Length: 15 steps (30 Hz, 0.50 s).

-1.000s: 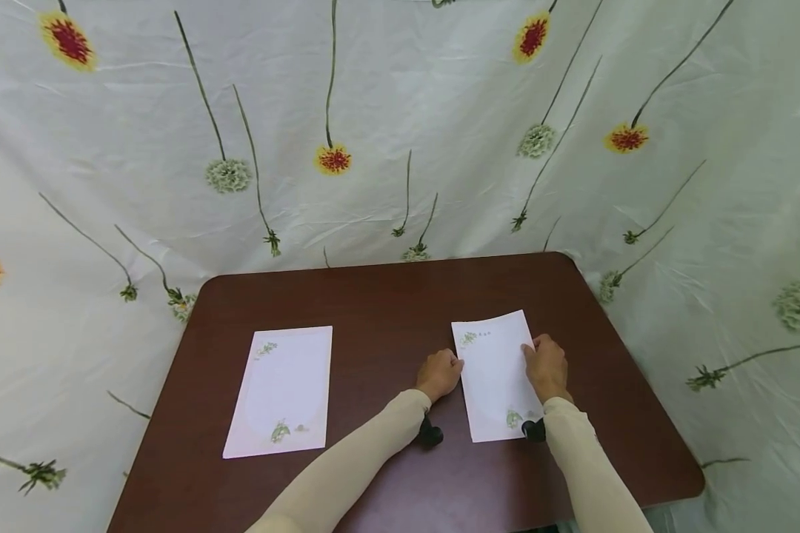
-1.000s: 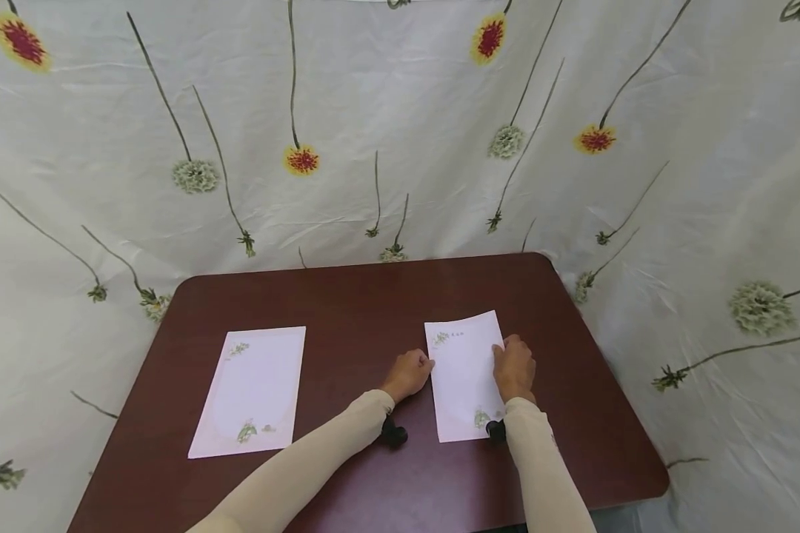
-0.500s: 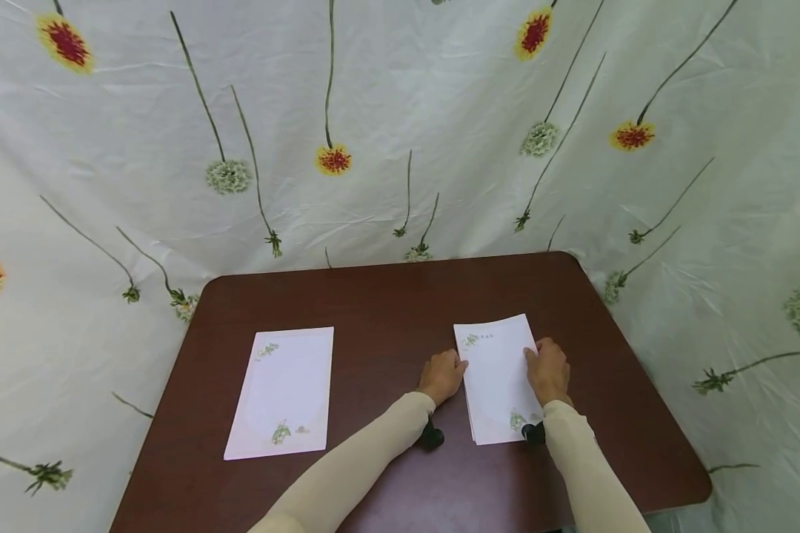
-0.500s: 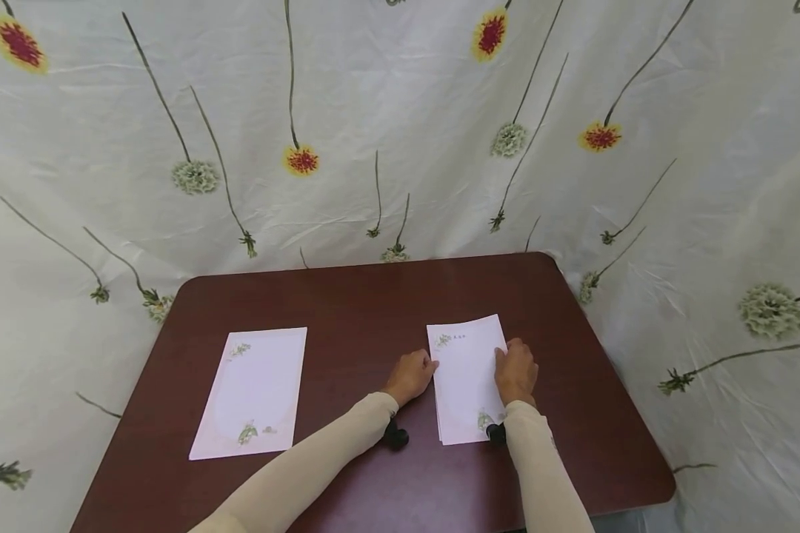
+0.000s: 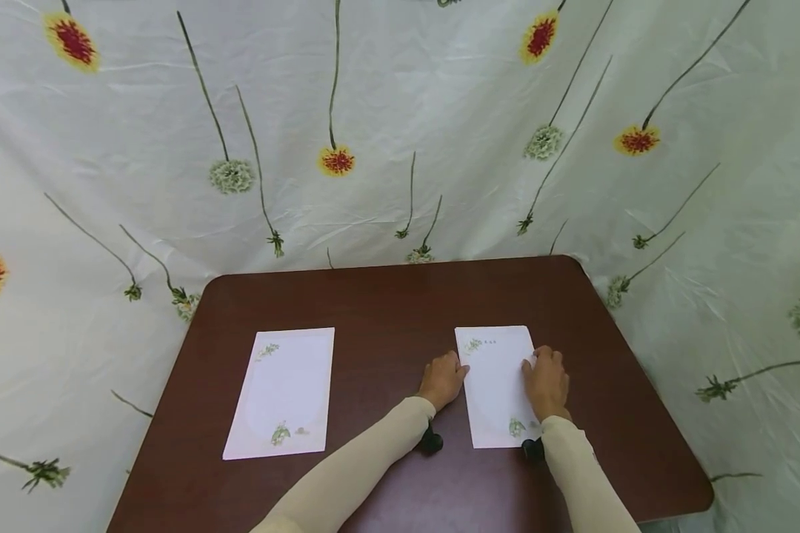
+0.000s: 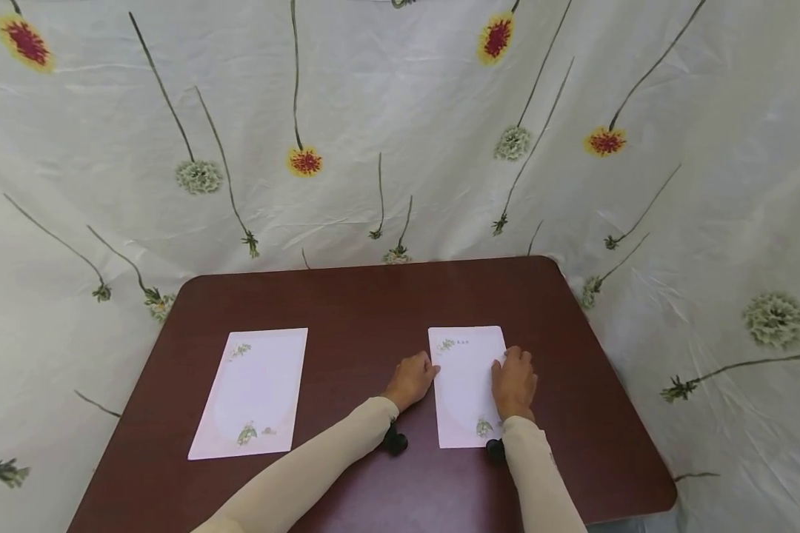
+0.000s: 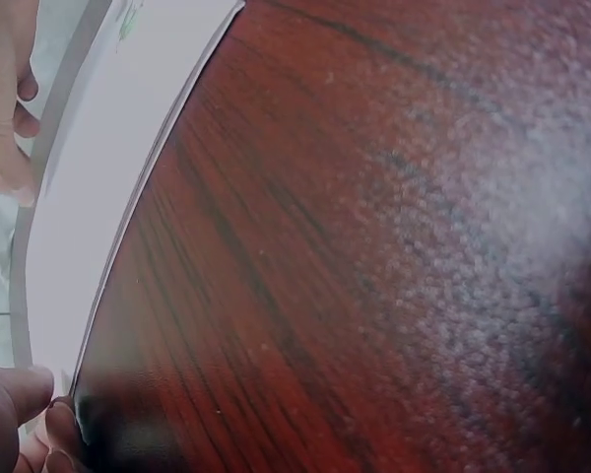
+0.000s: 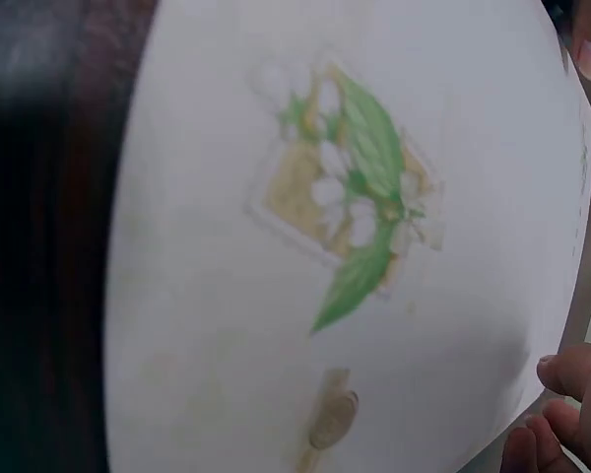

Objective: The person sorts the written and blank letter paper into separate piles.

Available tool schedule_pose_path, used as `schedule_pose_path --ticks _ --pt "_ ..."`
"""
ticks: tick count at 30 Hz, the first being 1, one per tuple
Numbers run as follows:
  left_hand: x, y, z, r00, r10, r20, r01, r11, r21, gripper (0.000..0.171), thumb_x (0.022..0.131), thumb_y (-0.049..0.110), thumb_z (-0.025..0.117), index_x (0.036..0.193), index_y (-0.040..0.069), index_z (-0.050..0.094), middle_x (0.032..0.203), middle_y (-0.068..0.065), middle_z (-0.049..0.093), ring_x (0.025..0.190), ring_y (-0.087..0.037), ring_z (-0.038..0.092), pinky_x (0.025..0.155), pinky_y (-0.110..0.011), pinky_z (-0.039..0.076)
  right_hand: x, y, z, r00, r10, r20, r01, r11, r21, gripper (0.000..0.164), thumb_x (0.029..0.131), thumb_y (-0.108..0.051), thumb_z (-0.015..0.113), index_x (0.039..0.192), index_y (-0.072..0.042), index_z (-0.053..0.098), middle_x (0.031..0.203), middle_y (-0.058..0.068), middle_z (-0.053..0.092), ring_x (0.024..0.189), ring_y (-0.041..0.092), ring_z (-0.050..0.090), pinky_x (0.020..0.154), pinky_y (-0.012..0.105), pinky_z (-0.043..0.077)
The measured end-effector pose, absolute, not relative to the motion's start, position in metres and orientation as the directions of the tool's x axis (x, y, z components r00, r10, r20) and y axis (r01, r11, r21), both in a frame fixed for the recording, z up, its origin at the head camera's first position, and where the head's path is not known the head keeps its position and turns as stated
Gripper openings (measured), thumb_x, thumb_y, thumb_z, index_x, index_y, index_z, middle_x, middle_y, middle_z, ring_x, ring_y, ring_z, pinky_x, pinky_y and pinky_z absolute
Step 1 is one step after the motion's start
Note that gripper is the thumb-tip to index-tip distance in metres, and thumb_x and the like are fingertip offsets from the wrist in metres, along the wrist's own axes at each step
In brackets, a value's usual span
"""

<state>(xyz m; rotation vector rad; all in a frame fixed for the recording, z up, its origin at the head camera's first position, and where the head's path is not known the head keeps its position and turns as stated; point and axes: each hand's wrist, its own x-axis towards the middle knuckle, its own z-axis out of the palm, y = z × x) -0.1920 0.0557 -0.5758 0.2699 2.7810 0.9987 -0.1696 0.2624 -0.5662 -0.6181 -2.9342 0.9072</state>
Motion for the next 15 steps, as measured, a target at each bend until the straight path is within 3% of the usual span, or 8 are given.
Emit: schedule_pose_path --ticks 7,15 --pt "-0.192 0.053 -0.581 -0.968 0.225 -0.106 0.100 0.742 0.662 0.026 0.103 0.022 0.067 0.082 0.010 0.058 0.075 0.000 0.058 0.074 -0.020 0.059 0.075 -0.038 0.050 -0.168 0.255 -0.572 -0.938 0.329 -0.109 0.335 0.778 -0.532 0.027 0.106 -0.015 0.059 0.124 0.005 0.060 0.122 0.027 0.059 0.109 0.043 0.060 0.098 0.057 0.045" --pt "-0.189 0.036 -0.586 -0.964 0.249 -0.091 0.113 0.698 0.707 0.021 0.105 0.017 0.061 0.085 0.010 0.060 0.076 0.000 0.058 0.069 -0.014 0.052 0.065 -0.033 0.045 -0.159 0.254 -0.573 -0.951 0.298 -0.087 0.295 0.779 -0.554 0.024 0.105 -0.017 0.056 0.107 0.006 0.065 0.101 0.022 0.065 0.090 0.036 0.063 0.082 0.052 0.053"
